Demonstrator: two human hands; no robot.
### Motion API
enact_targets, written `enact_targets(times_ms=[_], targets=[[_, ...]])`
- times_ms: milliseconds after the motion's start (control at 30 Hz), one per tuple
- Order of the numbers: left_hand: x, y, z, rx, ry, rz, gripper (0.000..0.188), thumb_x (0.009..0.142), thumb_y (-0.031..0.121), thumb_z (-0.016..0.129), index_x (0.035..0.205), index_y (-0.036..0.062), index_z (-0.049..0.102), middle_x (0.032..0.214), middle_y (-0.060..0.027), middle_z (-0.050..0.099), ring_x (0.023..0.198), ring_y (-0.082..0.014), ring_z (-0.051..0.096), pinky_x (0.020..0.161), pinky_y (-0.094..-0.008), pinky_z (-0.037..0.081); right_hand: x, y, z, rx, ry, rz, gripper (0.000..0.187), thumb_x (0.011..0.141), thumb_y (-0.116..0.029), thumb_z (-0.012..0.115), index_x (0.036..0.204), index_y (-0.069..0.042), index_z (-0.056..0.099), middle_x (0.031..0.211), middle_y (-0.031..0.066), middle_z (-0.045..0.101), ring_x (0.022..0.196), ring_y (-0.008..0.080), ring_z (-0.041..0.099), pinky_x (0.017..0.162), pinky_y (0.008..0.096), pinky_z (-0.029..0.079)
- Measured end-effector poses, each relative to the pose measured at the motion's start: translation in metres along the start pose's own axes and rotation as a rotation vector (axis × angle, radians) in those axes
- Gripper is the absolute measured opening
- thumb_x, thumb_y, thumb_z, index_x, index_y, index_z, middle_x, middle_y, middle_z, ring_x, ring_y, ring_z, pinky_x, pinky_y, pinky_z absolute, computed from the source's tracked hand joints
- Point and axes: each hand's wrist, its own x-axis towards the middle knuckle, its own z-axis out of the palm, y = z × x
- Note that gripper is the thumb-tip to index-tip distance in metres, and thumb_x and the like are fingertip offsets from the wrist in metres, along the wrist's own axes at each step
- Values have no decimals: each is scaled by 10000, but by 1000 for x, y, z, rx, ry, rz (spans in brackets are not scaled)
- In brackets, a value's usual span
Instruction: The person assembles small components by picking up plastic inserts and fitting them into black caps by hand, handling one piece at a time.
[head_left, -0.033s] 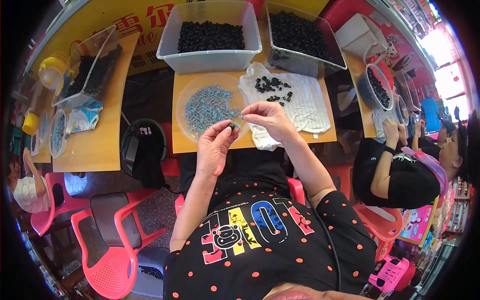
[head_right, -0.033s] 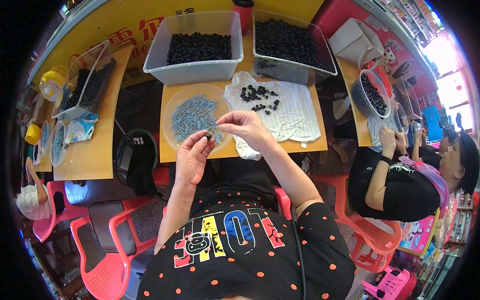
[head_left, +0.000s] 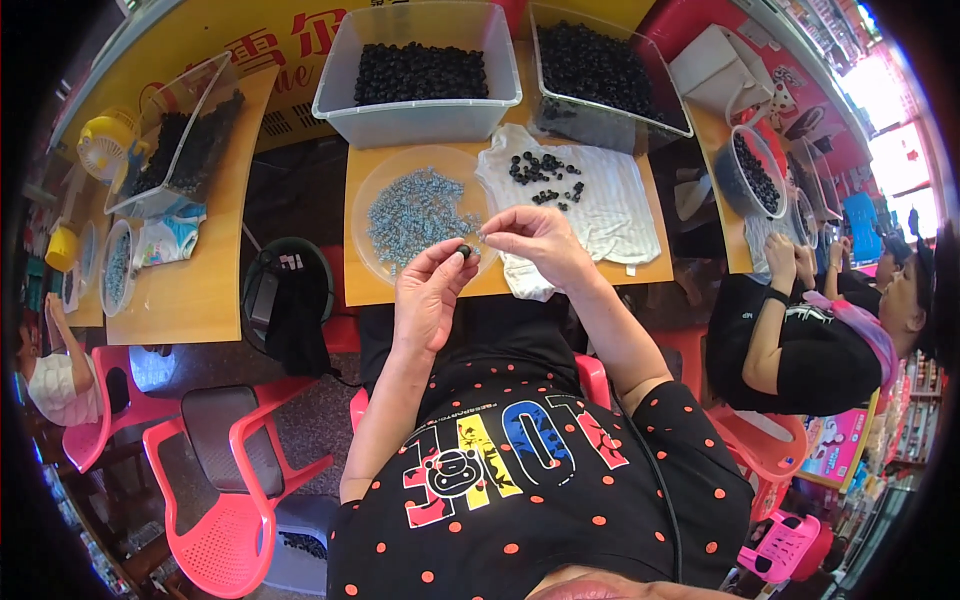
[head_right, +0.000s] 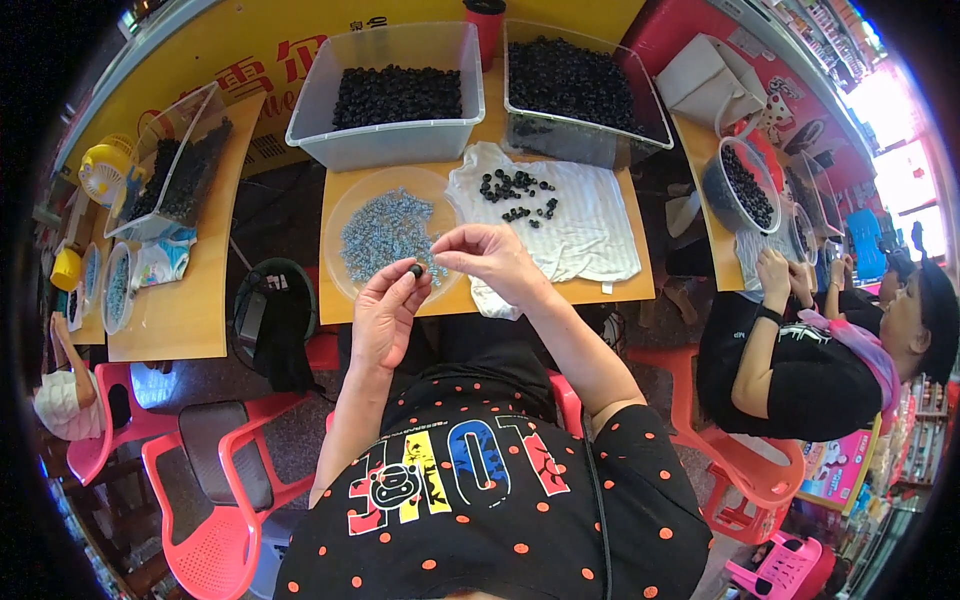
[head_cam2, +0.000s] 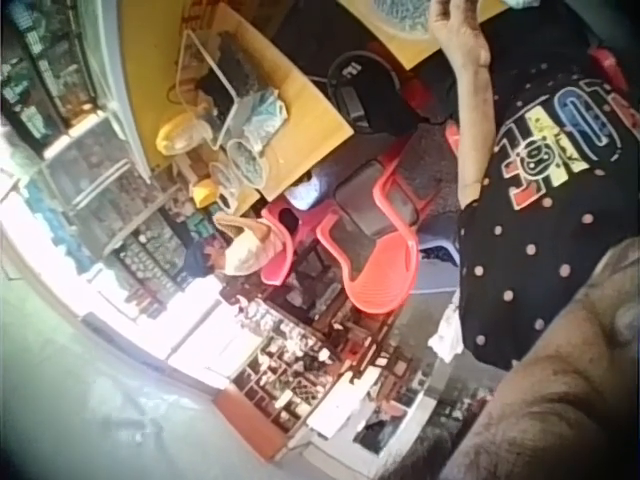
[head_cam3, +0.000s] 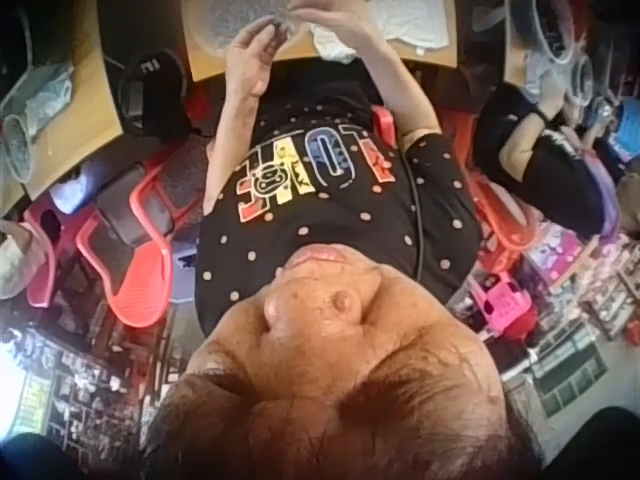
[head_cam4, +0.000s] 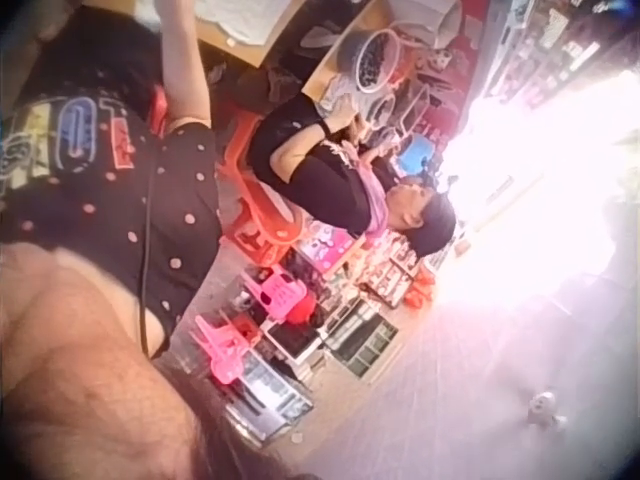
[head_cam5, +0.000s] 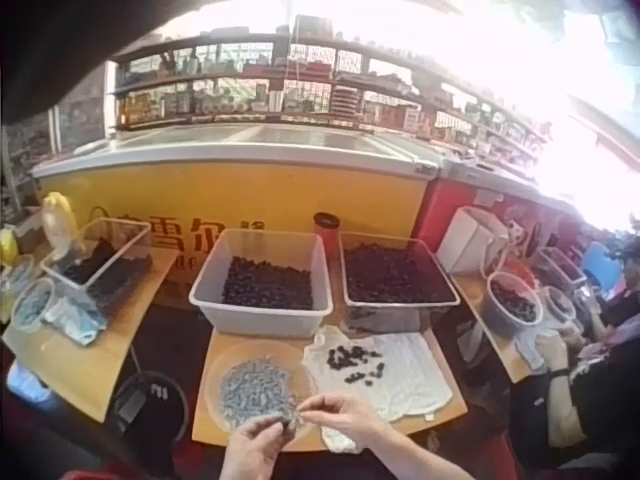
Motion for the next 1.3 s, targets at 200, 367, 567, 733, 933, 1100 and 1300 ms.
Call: enact_targets(times_ms=[200, 367, 567, 733, 933, 1100, 1300], targets=[[-6, -5, 3, 30, -38, 5, 175, 881, 2, 617, 1054, -7, 639, 966, -97, 667, 841, -176, 659, 806, -283, 547, -22, -18, 16, -428, 59, -248, 121, 813, -98, 709, 906, -22, 706, 836, 45, 680, 714, 84, 588, 654, 233, 469], [-12, -5, 0, 6, -33, -19, 177, 887, 17, 616, 1061, -1, 635, 964, -95, 669, 843, -167, 655, 793, -282, 547, -29, -16, 15, -509, 120, -324, 119, 798, -84, 720, 907, -38, 711, 841, 47, 678, 685, 97, 565, 630, 235, 462], [-11, -6, 6, -223, -33, -189, 205, 894, 44, 617, 1096, 14, 618, 949, -89, 668, 833, -152, 641, 778, -276, 545, -34, -11, 10, -458, 144, -332, 129, 781, -58, 729, 909, -47, 714, 854, 51, 682, 703, 106, 582, 641, 236, 476], [-6, -18, 3, -108, -40, -137, 174, 887, 38, 625, 1059, 14, 636, 935, -73, 665, 824, -147, 638, 772, -272, 541, -34, -2, 5, -555, 156, -463, 120, 761, -63, 729, 874, -40, 696, 840, 85, 686, 816, 220, 648, 703, 311, 511], [0, -27, 4, 36, 6, -121, 169, 868, 6, 640, 1037, 8, 642, 936, -64, 662, 807, -145, 636, 771, -265, 534, -37, 7, -6, -588, 142, -487, 99, 754, -42, 735, 844, -46, 693, 835, 58, 691, 791, 194, 654, 698, 289, 519], [5, -35, 6, 73, 3, -141, 164, 870, 9, 638, 1033, 5, 642, 937, -70, 662, 804, -150, 639, 770, -268, 537, -39, 16, -11, -609, 158, -480, 87, 764, -60, 728, 833, -44, 677, 814, 59, 677, 766, 190, 641, 672, 303, 507], [17, -37, 5, 132, -132, -276, 138, 869, 12, 638, 1006, 3, 649, 930, -80, 666, 810, -154, 640, 769, -277, 538, -42, 15, -30, -373, 131, -12, 272, 751, -104, 761, 993, -34, 657, 783, 6, 615, 765, 89, 570, 701, 235, 462]])
